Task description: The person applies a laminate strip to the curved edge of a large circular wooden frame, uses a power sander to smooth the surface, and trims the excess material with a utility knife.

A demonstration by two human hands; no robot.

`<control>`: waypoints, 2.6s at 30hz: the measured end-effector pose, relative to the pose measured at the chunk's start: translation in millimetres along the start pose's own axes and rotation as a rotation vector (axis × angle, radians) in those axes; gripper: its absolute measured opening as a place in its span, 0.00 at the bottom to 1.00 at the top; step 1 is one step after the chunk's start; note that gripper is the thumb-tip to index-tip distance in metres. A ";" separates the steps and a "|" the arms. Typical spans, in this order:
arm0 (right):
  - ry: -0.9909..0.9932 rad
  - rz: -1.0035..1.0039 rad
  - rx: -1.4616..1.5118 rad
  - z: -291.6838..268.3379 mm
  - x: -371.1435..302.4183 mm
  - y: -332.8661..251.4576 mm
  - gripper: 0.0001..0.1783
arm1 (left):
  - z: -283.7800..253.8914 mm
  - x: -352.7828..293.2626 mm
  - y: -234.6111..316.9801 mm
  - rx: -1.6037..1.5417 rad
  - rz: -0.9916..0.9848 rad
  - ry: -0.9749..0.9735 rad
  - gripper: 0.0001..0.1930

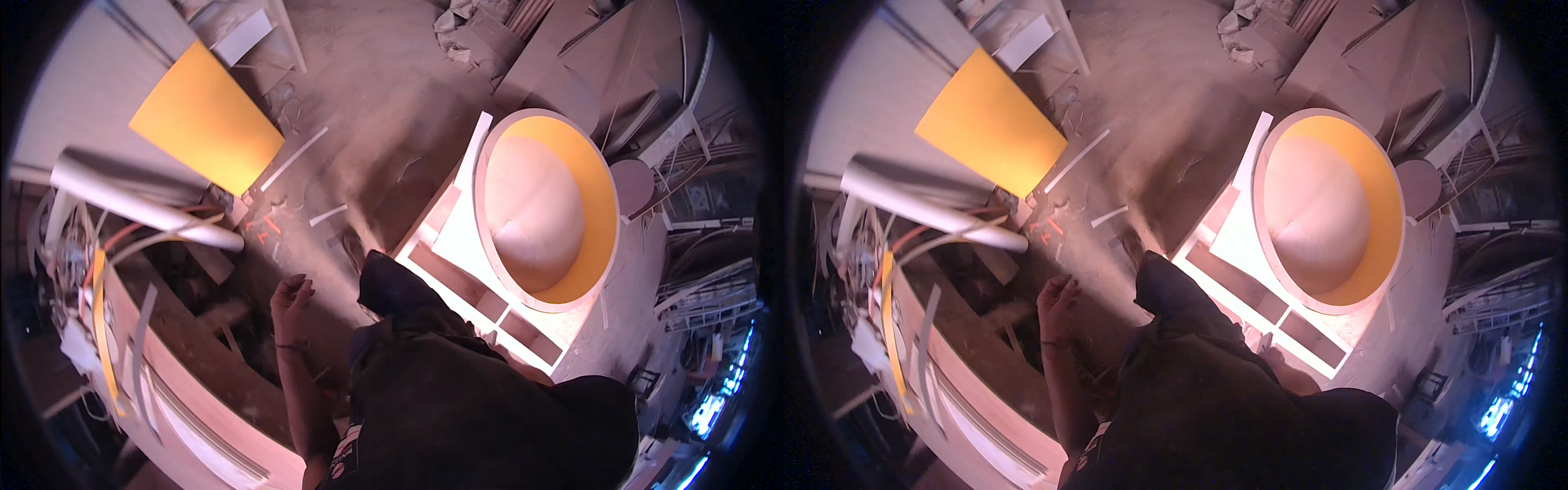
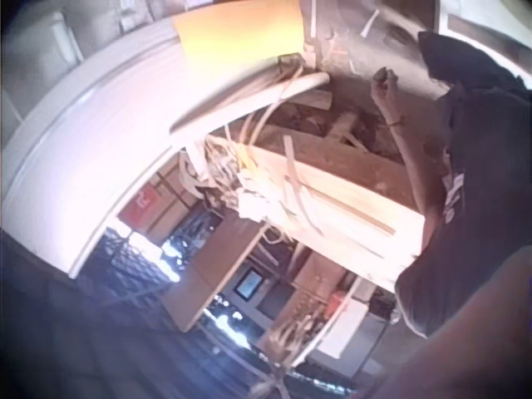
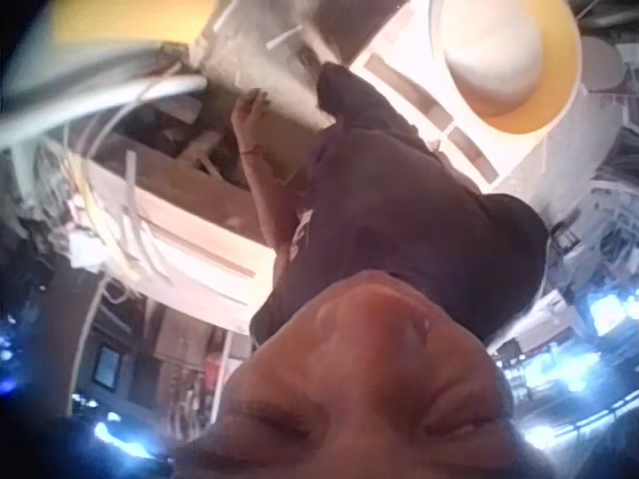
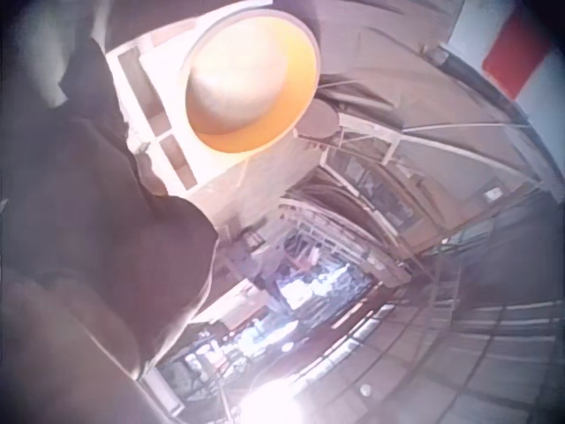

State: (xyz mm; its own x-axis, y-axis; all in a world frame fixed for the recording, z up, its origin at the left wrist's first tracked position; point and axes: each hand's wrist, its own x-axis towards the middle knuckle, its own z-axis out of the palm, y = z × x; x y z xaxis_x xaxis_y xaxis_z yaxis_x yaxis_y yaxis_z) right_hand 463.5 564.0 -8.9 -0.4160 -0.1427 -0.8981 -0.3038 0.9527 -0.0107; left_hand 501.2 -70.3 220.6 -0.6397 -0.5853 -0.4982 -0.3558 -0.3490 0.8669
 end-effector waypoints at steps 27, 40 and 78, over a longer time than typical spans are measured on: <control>1.023 0.891 1.309 -639.6 350.2 -153.3 0.17 | 560.0 754.1 172.8 0.924 -0.013 -1.281 0.17; 1.112 1.023 1.185 -682.0 600.2 -20.1 0.12 | 912.5 841.9 -86.1 0.924 0.740 -1.701 0.25; 2.053 1.088 1.052 -542.9 565.6 -58.7 0.17 | 984.8 731.4 -199.4 0.494 1.995 -2.374 0.15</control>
State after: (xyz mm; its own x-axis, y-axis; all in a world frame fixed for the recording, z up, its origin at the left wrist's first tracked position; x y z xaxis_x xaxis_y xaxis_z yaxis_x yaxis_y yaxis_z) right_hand -219.2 281.7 -277.6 -0.1495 0.8455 0.5127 0.4737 0.5164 -0.7134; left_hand -566.7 292.0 -301.8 0.5551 0.7864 0.2711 0.7564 -0.6128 0.2287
